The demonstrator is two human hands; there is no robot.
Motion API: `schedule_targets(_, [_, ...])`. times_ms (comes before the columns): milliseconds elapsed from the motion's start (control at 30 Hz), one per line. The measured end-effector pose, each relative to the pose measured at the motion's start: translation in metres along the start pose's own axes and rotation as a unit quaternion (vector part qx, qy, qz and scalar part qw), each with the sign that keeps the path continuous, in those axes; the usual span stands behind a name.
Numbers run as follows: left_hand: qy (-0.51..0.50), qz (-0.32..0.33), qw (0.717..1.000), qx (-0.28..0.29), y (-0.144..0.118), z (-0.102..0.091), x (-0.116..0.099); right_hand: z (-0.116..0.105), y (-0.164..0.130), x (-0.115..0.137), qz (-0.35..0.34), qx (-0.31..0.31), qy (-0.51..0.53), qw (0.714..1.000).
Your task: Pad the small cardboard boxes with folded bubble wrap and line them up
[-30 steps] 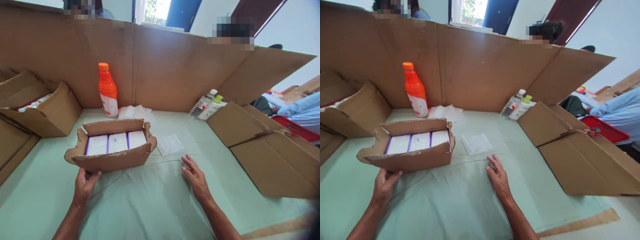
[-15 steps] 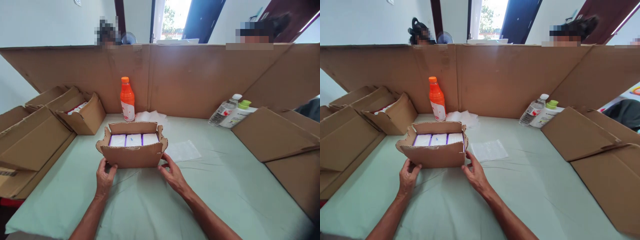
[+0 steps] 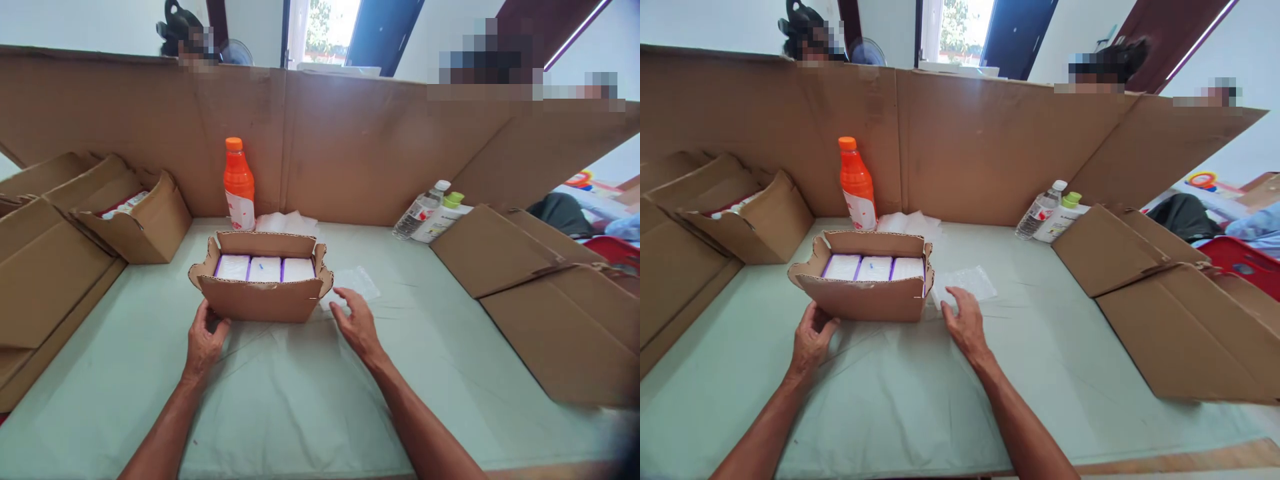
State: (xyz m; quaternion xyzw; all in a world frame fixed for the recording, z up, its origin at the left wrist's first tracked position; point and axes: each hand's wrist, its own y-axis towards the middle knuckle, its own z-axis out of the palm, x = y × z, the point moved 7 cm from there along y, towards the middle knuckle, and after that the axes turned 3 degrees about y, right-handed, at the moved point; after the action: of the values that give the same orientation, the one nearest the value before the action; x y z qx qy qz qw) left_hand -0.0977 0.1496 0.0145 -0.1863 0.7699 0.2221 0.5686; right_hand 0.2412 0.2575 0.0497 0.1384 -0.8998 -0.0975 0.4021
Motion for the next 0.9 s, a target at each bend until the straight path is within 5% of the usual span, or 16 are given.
schedule_targets(267, [0.030,0.019,0.999,-0.004,0.000,-0.002,0.001,-0.006,0.020,-0.028,0.033,-0.052,-0.025,0.998])
schedule_targets(433, [0.024,0.021,0.999,-0.020,-0.002,-0.003,0.001,-0.060,-0.021,-0.021,0.040,-0.101,-0.005,0.994])
schedule_targets(533, [0.014,0.019,1.000,-0.019,-0.002,-0.003,0.001,-0.080,-0.059,0.001,-0.021,-0.084,-0.017,0.996])
schedule_targets(600, [0.005,0.019,1.000,-0.020,0.000,-0.004,0.002,-0.069,-0.083,0.026,-0.096,-0.042,-0.016,0.994])
schedule_targets(700, [-0.005,0.020,1.000,-0.021,0.002,-0.005,0.005,-0.020,-0.111,0.066,-0.185,0.041,0.004,0.982])
schedule_targets(800, [-0.009,0.023,0.999,-0.020,0.001,-0.006,0.004,0.033,-0.123,0.100,-0.231,0.136,0.052,0.962])
schedule_targets(900, [-0.012,0.027,0.999,-0.021,-0.003,-0.009,0.002,0.053,-0.119,0.118,-0.235,0.203,0.120,0.943])
